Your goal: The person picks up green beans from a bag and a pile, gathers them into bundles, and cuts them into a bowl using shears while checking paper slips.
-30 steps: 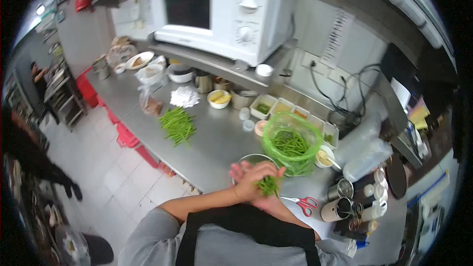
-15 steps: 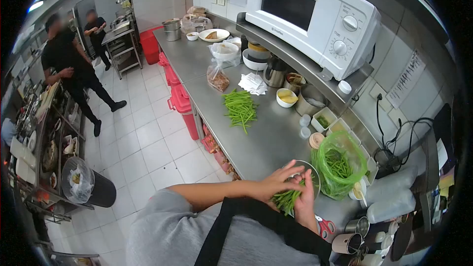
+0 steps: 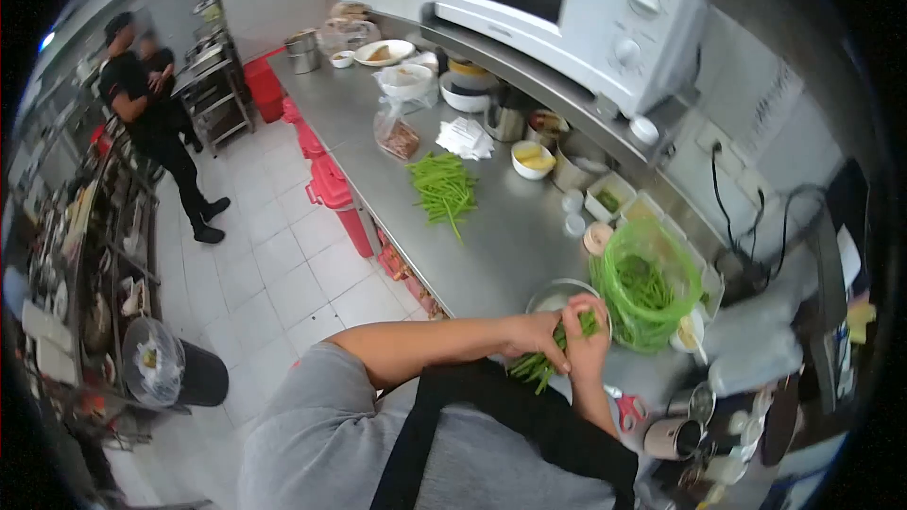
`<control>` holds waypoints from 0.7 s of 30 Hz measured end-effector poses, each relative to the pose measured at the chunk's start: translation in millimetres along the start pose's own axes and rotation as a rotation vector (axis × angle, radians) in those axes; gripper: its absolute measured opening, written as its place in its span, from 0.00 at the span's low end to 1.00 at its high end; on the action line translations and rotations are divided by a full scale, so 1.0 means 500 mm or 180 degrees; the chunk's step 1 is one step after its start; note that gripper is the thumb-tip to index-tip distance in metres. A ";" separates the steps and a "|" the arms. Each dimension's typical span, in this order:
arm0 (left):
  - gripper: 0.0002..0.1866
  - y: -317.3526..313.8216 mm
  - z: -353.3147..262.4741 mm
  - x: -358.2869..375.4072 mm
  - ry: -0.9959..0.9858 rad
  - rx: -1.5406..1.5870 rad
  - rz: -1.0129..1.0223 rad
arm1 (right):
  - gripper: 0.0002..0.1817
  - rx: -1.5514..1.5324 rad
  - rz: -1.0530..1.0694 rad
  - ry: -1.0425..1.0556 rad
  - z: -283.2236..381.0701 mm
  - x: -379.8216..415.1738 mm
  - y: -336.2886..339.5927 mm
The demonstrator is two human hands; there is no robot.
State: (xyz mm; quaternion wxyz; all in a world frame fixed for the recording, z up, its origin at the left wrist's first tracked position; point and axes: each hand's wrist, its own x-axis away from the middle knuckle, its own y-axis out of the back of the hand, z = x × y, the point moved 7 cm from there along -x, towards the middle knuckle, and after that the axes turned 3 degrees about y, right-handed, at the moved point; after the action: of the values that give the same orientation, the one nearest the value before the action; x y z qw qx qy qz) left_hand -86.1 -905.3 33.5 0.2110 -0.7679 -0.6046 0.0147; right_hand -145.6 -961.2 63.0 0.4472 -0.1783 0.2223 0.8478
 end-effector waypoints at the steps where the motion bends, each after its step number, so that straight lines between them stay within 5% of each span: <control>1: 0.42 0.009 0.004 -0.010 -0.0139 -0.0308 -0.0078 | 0.10 0.0505 0.0001 0.0229 0.013 -0.006 0.009; 5: 0.26 0.008 0.032 -0.035 0.0365 -0.0124 -0.0107 | 0.18 0.0396 0.0202 -0.0099 -0.031 -0.014 0.034; 6: 0.23 0.009 0.054 -0.041 0.0502 0.0084 -0.0197 | 0.20 0.0738 0.0153 0.0265 -0.023 -0.012 0.052; 7: 0.22 0.000 0.062 -0.035 0.0499 0.0357 -0.0249 | 0.22 0.1094 0.0163 0.0611 -0.015 0.012 0.076; 10: 0.21 0.014 0.074 -0.024 0.0490 0.0744 -0.0580 | 0.25 0.0860 0.0027 0.0003 0.033 0.071 0.181; 15: 0.19 0.064 0.071 -0.007 0.0431 0.0963 -0.0643 | 0.08 0.2447 -0.0574 -0.1081 -0.060 0.218 0.410; 21: 0.20 0.067 0.066 -0.003 0.0521 0.0513 -0.0485 | 0.14 0.3138 -0.0138 -0.1022 -0.124 0.305 0.398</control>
State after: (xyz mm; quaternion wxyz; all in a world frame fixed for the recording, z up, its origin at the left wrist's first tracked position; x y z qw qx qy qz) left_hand -64.6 -902.8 -8.5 0.3211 -0.6990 -0.6388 -0.0155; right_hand -387.8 -990.5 -22.2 0.5240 0.1813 0.5201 0.6496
